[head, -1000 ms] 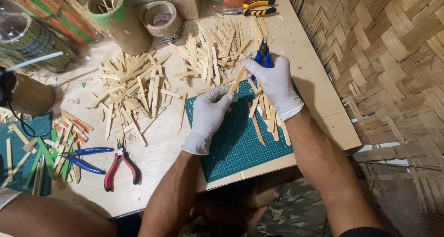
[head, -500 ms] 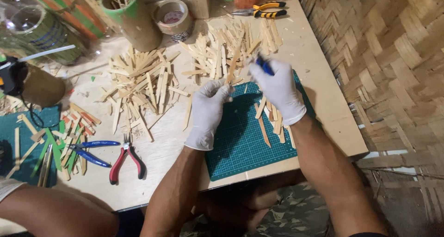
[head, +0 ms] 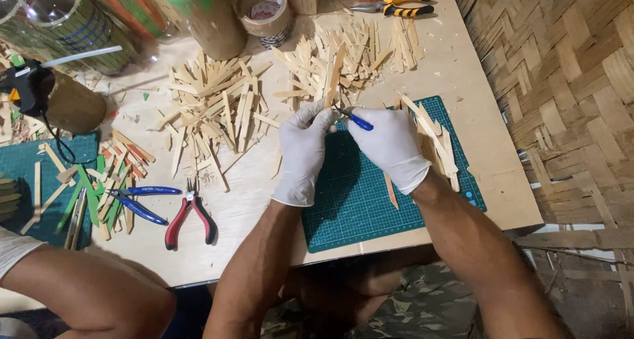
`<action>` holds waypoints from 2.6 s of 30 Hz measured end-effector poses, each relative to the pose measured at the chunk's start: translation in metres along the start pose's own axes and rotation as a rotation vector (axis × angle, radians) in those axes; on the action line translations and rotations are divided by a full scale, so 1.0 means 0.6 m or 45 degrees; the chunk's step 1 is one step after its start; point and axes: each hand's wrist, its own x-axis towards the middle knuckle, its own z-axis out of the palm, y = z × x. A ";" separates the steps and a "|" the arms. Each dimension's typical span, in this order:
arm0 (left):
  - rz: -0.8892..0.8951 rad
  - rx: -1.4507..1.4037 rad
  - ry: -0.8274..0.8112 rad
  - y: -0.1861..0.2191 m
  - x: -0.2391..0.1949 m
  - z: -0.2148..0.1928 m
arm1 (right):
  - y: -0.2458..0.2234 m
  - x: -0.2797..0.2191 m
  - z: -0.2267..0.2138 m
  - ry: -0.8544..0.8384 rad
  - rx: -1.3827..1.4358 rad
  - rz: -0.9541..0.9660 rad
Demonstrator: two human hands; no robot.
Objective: Trimming small bamboo sticks using side cutters in a workshop setting.
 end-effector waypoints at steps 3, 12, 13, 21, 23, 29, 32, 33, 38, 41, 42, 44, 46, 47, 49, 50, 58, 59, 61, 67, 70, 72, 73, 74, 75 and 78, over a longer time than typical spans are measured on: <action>0.013 0.021 0.007 -0.001 0.002 0.000 | 0.004 0.001 0.000 -0.005 -0.027 -0.061; 0.058 0.075 -0.024 -0.018 0.008 -0.004 | 0.002 0.000 -0.002 -0.002 0.051 -0.070; 0.058 0.075 -0.025 -0.019 0.008 -0.003 | 0.000 0.000 -0.003 -0.002 0.050 -0.070; 0.054 0.036 -0.009 -0.013 0.007 -0.003 | 0.009 -0.005 0.001 -0.057 -0.070 -0.029; 0.060 0.039 -0.008 -0.012 0.007 -0.003 | 0.010 -0.005 0.003 -0.053 -0.083 -0.019; 0.077 0.042 -0.002 -0.020 0.009 -0.003 | 0.007 -0.006 0.003 -0.038 -0.050 -0.024; 0.070 0.054 0.004 -0.018 0.008 -0.003 | 0.008 -0.007 0.005 -0.019 -0.058 -0.051; 0.063 0.052 0.005 -0.017 0.008 -0.002 | 0.010 -0.006 0.005 -0.008 -0.068 -0.077; 0.065 0.065 0.009 -0.022 0.011 -0.004 | 0.011 -0.008 0.009 0.031 -0.039 -0.091; 0.056 0.075 0.010 -0.022 0.010 -0.004 | 0.015 -0.010 0.013 0.047 -0.039 -0.098; 0.052 0.071 0.008 -0.022 0.010 -0.004 | 0.017 -0.010 0.014 0.047 -0.068 -0.108; 0.043 0.061 0.011 -0.027 0.012 -0.005 | 0.025 -0.010 0.019 0.037 -0.124 -0.083; 0.032 0.051 0.017 -0.029 0.013 -0.006 | 0.029 -0.011 0.024 0.025 -0.180 -0.058; 0.037 0.057 0.014 -0.028 0.013 -0.005 | 0.028 -0.010 0.025 0.028 -0.185 -0.074; 0.041 0.062 0.011 -0.026 0.013 -0.005 | 0.030 -0.010 0.028 0.030 -0.191 -0.090; 0.041 0.047 0.014 -0.026 0.012 -0.005 | 0.032 -0.010 0.030 0.024 -0.188 -0.090; 0.005 0.113 0.035 -0.017 0.007 -0.005 | 0.038 -0.014 0.031 0.036 -0.294 -0.136; -0.006 0.116 0.045 -0.018 0.007 -0.006 | 0.037 -0.013 0.031 0.050 -0.326 -0.152; -0.018 0.120 0.054 -0.017 0.007 -0.004 | 0.040 -0.012 0.034 0.064 -0.358 -0.168; -0.035 0.144 0.063 -0.012 0.004 0.002 | 0.054 -0.015 0.046 0.098 -0.393 -0.181; -0.024 0.151 0.064 -0.007 0.003 0.005 | 0.062 -0.013 0.049 0.082 -0.387 -0.212; -0.024 0.163 0.078 -0.013 0.005 0.004 | 0.067 -0.012 0.054 0.122 -0.499 -0.248; -0.029 0.162 0.078 -0.013 0.004 0.003 | 0.067 -0.013 0.053 0.117 -0.500 -0.245; -0.028 0.172 0.078 -0.013 0.003 0.002 | 0.066 -0.014 0.052 0.121 -0.497 -0.265; -0.024 0.181 0.079 -0.012 0.003 0.002 | 0.065 -0.013 0.052 0.126 -0.493 -0.289; -0.014 0.171 0.067 -0.014 0.003 0.001 | 0.065 -0.013 0.053 0.158 -0.573 -0.323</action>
